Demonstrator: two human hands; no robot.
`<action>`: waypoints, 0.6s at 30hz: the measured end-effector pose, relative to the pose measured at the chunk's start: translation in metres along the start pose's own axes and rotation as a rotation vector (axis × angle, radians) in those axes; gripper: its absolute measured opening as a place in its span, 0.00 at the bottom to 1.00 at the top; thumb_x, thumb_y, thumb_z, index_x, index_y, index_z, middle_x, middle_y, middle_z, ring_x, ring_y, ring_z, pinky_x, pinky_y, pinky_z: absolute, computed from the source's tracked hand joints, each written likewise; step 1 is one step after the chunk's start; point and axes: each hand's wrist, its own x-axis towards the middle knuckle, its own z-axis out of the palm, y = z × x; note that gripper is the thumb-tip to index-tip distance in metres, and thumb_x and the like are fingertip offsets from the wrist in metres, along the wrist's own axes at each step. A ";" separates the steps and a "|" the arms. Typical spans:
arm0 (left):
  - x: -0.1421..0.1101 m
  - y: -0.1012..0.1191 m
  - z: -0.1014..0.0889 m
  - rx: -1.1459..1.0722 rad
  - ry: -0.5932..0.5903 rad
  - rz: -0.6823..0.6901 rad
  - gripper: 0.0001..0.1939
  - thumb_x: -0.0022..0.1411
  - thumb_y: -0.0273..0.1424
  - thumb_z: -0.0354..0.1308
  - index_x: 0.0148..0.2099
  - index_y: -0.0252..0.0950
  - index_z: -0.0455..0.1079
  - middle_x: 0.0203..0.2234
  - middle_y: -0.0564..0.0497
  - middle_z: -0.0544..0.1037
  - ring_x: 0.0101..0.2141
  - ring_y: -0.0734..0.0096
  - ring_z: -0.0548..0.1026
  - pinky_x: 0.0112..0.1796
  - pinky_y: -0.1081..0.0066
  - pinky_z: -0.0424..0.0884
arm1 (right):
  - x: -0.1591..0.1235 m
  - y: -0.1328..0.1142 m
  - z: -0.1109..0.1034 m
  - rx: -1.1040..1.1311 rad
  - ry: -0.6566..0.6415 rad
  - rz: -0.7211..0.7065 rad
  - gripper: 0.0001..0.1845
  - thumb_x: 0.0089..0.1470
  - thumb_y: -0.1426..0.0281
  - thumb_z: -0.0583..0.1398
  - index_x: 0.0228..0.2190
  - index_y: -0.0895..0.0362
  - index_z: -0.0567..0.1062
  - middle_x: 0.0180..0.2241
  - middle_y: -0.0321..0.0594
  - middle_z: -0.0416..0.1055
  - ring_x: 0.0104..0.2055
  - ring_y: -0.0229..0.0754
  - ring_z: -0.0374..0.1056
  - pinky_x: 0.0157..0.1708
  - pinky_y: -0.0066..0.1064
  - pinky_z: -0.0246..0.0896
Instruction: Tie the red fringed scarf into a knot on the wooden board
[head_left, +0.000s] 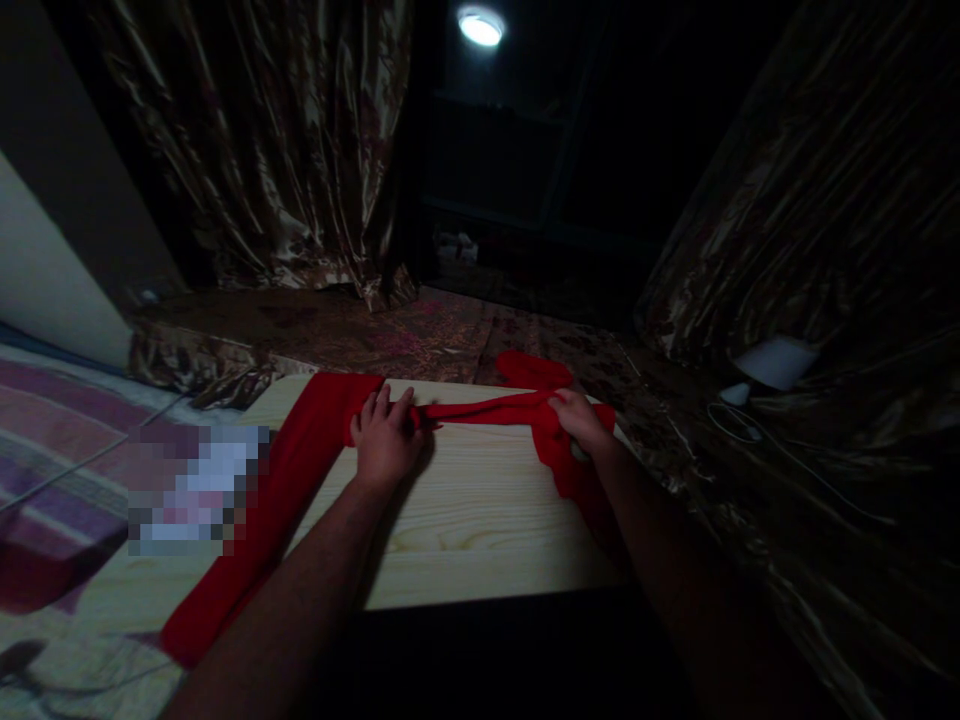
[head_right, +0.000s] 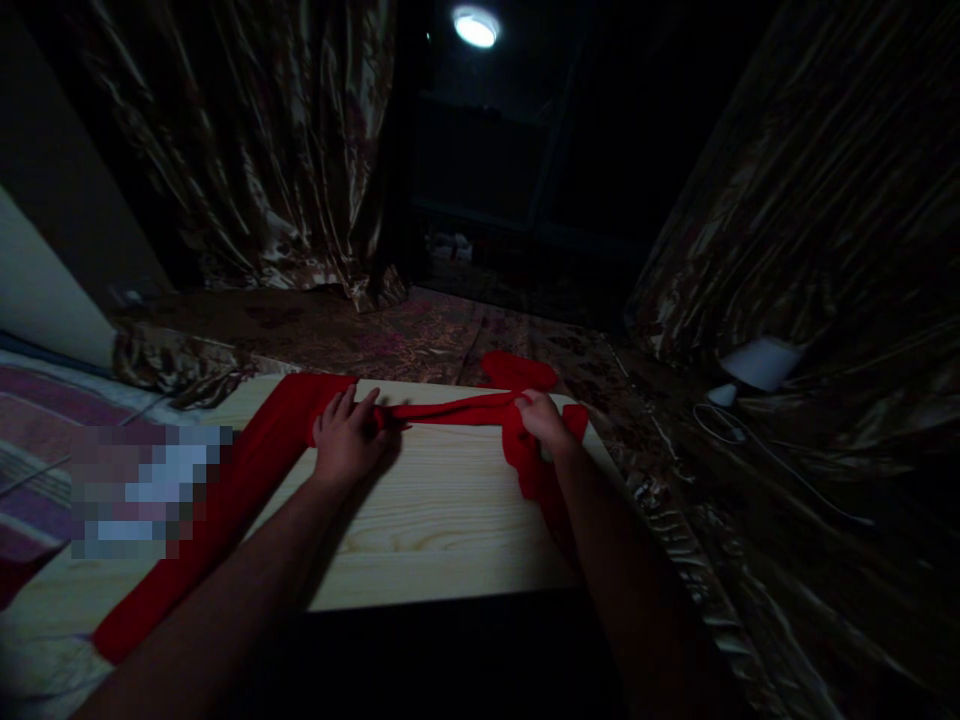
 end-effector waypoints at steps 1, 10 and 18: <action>0.000 -0.002 -0.001 0.033 -0.026 -0.045 0.35 0.57 0.39 0.60 0.66 0.42 0.62 0.66 0.37 0.59 0.61 0.36 0.58 0.53 0.38 0.59 | 0.000 0.002 -0.004 0.141 -0.050 0.039 0.12 0.59 0.67 0.56 0.36 0.59 0.78 0.34 0.40 0.78 0.33 0.40 0.72 0.34 0.28 0.65; 0.018 -0.012 -0.034 -0.027 -0.062 -0.304 0.17 0.61 0.39 0.51 0.45 0.35 0.74 0.35 0.37 0.81 0.40 0.47 0.77 0.41 0.54 0.68 | -0.007 0.019 -0.040 0.370 -0.413 0.167 0.09 0.52 0.65 0.64 0.29 0.59 0.80 0.27 0.39 0.78 0.25 0.38 0.68 0.28 0.27 0.63; 0.060 -0.059 -0.082 -0.363 -0.502 -0.345 0.16 0.47 0.45 0.60 0.25 0.37 0.73 0.19 0.48 0.77 0.22 0.60 0.74 0.24 0.68 0.66 | 0.001 0.031 -0.063 0.151 -0.580 0.027 0.09 0.43 0.65 0.68 0.25 0.58 0.79 0.23 0.32 0.73 0.24 0.35 0.64 0.27 0.24 0.58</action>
